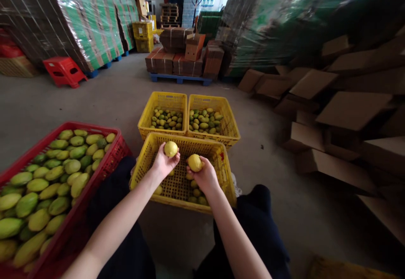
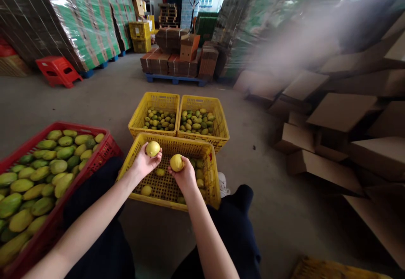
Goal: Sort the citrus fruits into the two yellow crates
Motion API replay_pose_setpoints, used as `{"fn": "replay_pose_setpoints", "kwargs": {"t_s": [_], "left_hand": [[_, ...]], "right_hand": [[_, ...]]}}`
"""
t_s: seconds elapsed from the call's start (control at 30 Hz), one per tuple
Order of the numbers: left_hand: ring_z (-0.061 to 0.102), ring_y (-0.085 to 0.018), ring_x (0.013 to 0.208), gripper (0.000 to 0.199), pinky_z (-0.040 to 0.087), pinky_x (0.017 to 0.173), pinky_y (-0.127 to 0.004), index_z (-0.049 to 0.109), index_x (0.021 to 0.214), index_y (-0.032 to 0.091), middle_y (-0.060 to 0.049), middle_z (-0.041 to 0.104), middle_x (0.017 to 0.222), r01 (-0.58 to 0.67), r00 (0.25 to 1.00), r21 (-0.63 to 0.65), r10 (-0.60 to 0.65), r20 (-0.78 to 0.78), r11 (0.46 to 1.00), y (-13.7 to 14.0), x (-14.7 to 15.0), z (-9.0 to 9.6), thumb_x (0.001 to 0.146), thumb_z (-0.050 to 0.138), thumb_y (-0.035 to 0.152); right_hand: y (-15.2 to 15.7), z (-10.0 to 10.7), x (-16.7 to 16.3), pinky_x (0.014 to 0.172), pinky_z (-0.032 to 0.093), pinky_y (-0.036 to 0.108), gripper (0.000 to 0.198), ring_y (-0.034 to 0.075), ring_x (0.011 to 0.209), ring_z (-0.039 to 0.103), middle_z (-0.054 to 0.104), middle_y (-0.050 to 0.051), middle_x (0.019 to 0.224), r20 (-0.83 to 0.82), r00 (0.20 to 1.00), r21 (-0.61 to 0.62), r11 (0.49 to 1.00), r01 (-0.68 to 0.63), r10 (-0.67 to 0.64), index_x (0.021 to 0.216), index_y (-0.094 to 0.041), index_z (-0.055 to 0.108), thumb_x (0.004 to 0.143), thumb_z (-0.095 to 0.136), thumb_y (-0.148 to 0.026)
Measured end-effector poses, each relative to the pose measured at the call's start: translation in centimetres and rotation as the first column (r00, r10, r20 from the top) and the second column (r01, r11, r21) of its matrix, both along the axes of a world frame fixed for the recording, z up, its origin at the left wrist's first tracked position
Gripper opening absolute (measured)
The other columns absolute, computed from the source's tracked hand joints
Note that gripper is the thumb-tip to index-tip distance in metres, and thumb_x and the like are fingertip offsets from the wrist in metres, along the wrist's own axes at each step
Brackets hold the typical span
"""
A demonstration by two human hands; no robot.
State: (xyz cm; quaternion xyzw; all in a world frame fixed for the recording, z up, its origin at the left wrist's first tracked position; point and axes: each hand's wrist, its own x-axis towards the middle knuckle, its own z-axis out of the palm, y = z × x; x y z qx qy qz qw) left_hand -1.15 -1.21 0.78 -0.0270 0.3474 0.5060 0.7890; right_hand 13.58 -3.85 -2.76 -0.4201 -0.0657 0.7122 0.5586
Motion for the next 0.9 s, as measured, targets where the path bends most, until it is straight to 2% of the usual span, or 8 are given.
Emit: {"fn": "replay_pose_setpoints", "kwargs": {"t_s": [0.1,0.2,0.33,0.43,0.5,0.6,0.67,0.9], "left_hand": [[0.058,-0.013,0.060,0.021,0.051,0.052,-0.022,0.063,0.094,0.016,-0.006,0.063,0.075,-0.030,0.988,0.123,0.048,-0.145,0.992,0.0,-0.1,0.2,0.091,0.053,0.034],[0.064,-0.014,0.079,0.018,0.053,0.066,-0.022,0.066,0.101,0.021,-0.004,0.068,0.094,-0.055,0.952,0.374,0.162,-0.260,0.926,-0.4,-0.2,0.4,0.084,0.066,0.029],[0.062,-0.016,0.103,0.032,0.050,0.084,-0.019,0.069,0.103,0.022,-0.005,0.068,0.112,0.010,0.884,0.617,0.282,-0.374,0.787,-1.4,-0.3,1.4,0.072,0.077,0.015],[0.063,-0.017,0.105,0.045,0.049,0.089,-0.020,0.071,0.103,0.021,-0.006,0.069,0.113,0.049,0.864,0.689,0.316,-0.393,0.723,-2.2,-0.1,2.3,0.063,0.079,0.002],[0.064,-0.019,0.108,0.050,0.050,0.090,-0.020,0.072,0.100,0.019,-0.008,0.069,0.113,0.066,0.873,0.682,0.289,-0.394,0.729,-2.7,0.1,2.8,0.057,0.078,-0.005],[0.062,-0.022,0.113,0.052,0.051,0.091,-0.020,0.073,0.095,0.016,-0.009,0.070,0.112,0.057,0.906,0.610,0.215,-0.364,0.791,-3.1,0.6,3.1,0.052,0.076,-0.013],[0.061,-0.022,0.116,0.053,0.051,0.092,-0.019,0.073,0.093,0.016,-0.008,0.070,0.111,0.055,0.921,0.584,0.185,-0.343,0.810,-3.2,0.8,3.2,0.050,0.075,-0.015],[0.062,-0.021,0.116,0.048,0.051,0.093,-0.020,0.072,0.097,0.020,-0.006,0.070,0.111,0.041,0.950,0.534,0.133,-0.284,0.844,-3.0,0.7,2.8,0.058,0.075,-0.008]], "right_hand": [[-0.3,0.5,0.4,0.047,0.052,0.023,0.022,0.015,0.064,0.061,0.066,0.000,0.078,0.192,0.969,0.193,0.974,0.119,-0.156,0.091,-0.022,0.060,0.072,0.069,-0.028],[-1.0,1.8,0.8,0.065,0.054,0.021,0.036,0.014,0.086,0.061,0.066,-0.001,0.100,0.379,0.851,0.423,0.886,0.191,-0.364,0.101,-0.027,0.064,0.068,0.077,-0.023],[-2.2,3.4,0.7,0.080,0.053,0.027,0.044,0.015,0.090,0.062,0.066,-0.001,0.105,0.485,0.744,0.603,0.792,0.096,-0.459,0.109,-0.029,0.063,0.068,0.078,-0.018],[-2.7,3.8,0.2,0.089,0.052,0.031,0.051,0.017,0.100,0.062,0.065,0.001,0.113,0.523,0.705,0.660,0.751,0.022,-0.480,0.114,-0.029,0.062,0.068,0.078,-0.016],[-2.8,3.7,0.1,0.093,0.050,0.032,0.051,0.019,0.106,0.060,0.064,0.002,0.117,0.526,0.691,0.675,0.737,0.016,-0.497,0.114,-0.028,0.064,0.067,0.079,-0.016],[-2.9,3.6,0.0,0.095,0.050,0.034,0.053,0.020,0.108,0.060,0.064,0.003,0.118,0.503,0.692,0.686,0.726,0.043,-0.517,0.112,-0.028,0.064,0.064,0.081,-0.015],[-2.9,3.5,0.0,0.096,0.050,0.035,0.055,0.020,0.109,0.059,0.063,0.002,0.117,0.501,0.690,0.692,0.721,0.043,-0.522,0.112,-0.029,0.064,0.062,0.081,-0.013],[-3.2,3.8,0.1,0.095,0.050,0.034,0.052,0.020,0.106,0.060,0.065,0.003,0.112,0.458,0.728,0.696,0.716,0.064,-0.510,0.107,-0.026,0.066,0.059,0.082,-0.011]]}}
